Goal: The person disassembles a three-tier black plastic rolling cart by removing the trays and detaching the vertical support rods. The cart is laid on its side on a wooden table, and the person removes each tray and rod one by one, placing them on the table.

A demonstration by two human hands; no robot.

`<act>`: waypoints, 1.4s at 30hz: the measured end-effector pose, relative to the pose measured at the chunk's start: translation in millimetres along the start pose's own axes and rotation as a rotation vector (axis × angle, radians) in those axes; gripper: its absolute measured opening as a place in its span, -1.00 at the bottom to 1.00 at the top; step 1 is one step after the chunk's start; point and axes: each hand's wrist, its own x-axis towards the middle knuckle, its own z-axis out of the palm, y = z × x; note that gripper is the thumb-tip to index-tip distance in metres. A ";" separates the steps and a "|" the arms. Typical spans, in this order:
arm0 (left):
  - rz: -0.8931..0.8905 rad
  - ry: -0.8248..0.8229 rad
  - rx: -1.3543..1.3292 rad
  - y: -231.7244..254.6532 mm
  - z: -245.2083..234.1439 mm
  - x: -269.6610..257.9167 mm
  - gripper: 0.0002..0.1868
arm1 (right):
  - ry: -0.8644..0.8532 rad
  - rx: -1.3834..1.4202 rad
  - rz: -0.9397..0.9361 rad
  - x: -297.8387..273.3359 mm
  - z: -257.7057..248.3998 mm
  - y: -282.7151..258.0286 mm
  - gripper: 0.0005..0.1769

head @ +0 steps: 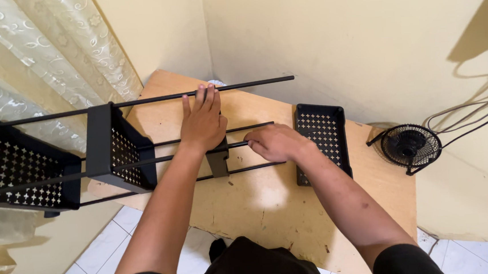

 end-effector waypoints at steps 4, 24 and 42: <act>-0.122 -0.059 -0.059 10.7 1.2 -2.0 -0.22 | -0.104 0.035 0.033 4.4 -1.1 6.4 -0.62; -0.112 -0.098 -0.128 8.2 -3.5 -3.1 -0.24 | 0.242 -0.115 -0.077 -9.5 22.8 12.1 -0.72; -0.123 -0.107 -0.134 9.7 -7.6 -2.3 -0.23 | -0.098 0.013 -0.023 6.3 18.9 35.5 -0.67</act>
